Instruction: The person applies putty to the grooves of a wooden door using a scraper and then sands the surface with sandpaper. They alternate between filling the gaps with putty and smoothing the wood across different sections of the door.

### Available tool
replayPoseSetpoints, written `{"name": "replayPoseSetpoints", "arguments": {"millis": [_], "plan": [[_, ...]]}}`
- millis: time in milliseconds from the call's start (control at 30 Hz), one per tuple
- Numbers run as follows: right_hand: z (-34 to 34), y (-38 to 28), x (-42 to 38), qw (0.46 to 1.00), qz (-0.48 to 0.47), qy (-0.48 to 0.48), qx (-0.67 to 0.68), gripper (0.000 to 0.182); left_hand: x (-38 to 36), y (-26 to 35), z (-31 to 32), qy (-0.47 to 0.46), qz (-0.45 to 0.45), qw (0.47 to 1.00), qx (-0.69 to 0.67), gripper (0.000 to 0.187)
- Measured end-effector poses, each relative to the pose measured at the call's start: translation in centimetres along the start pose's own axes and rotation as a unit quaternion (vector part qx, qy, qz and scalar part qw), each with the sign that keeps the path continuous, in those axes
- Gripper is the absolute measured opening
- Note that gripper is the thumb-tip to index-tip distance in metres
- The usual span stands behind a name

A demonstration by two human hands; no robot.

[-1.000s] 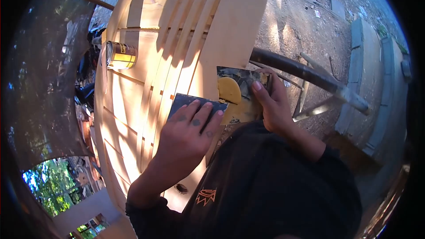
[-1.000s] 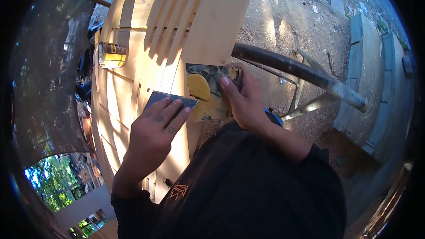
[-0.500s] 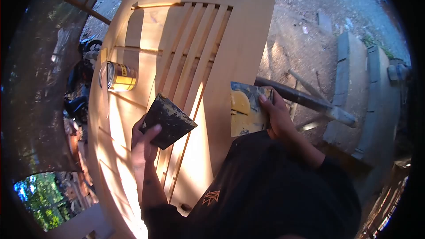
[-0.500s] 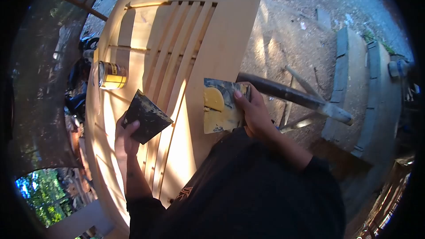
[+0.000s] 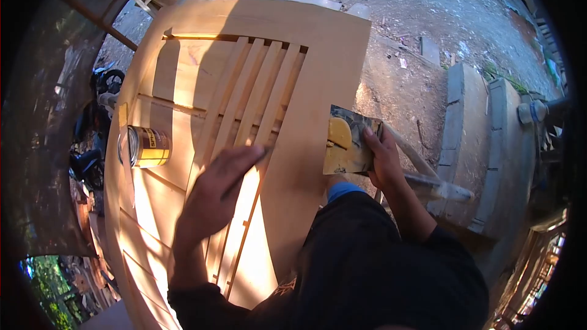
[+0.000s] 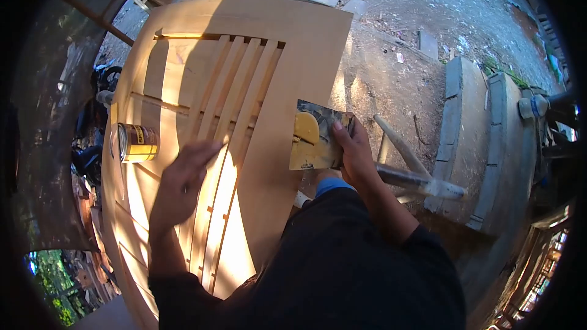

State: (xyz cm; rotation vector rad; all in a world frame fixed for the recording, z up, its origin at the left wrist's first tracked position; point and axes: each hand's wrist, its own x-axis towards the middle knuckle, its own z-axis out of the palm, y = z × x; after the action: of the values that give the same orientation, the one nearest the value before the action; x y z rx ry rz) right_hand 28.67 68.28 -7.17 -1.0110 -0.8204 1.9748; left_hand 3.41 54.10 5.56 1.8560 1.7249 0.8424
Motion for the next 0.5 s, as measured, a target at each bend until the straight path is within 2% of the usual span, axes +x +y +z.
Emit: {"name": "replayPoseSetpoints", "arguments": {"millis": [67,133,167,300,400,500], "plan": [[-0.1,0.1,3.3,1.000,-0.009,0.020,-0.022,0.024,5.2,-3.8,-0.1,-0.006,0.035,0.993,0.114,0.052],[-0.4,0.4,5.5,1.000,-0.004,-0.011,0.000,0.026,10.3,-7.7,0.3,-0.028,0.039,0.976,0.214,0.056],[-0.4,0.5,6.3,1.000,0.001,-0.018,-0.001,0.026,12.7,-8.7,0.6,-0.043,0.027,0.974,0.221,0.060],[0.5,0.2,8.9,0.999,-0.011,-0.045,-0.019,0.025,18.8,-12.3,1.7,-0.120,0.061,0.960,0.246,0.059],[0.4,0.3,9.5,0.996,-0.012,-0.043,-0.075,0.025,21.3,-12.5,2.4,-0.134,0.087,0.952,0.260,0.058],[0.1,0.5,9.9,0.993,0.001,-0.045,-0.113,0.025,22.3,-13.8,4.0,-0.106,0.100,0.942,0.303,0.057]]}}
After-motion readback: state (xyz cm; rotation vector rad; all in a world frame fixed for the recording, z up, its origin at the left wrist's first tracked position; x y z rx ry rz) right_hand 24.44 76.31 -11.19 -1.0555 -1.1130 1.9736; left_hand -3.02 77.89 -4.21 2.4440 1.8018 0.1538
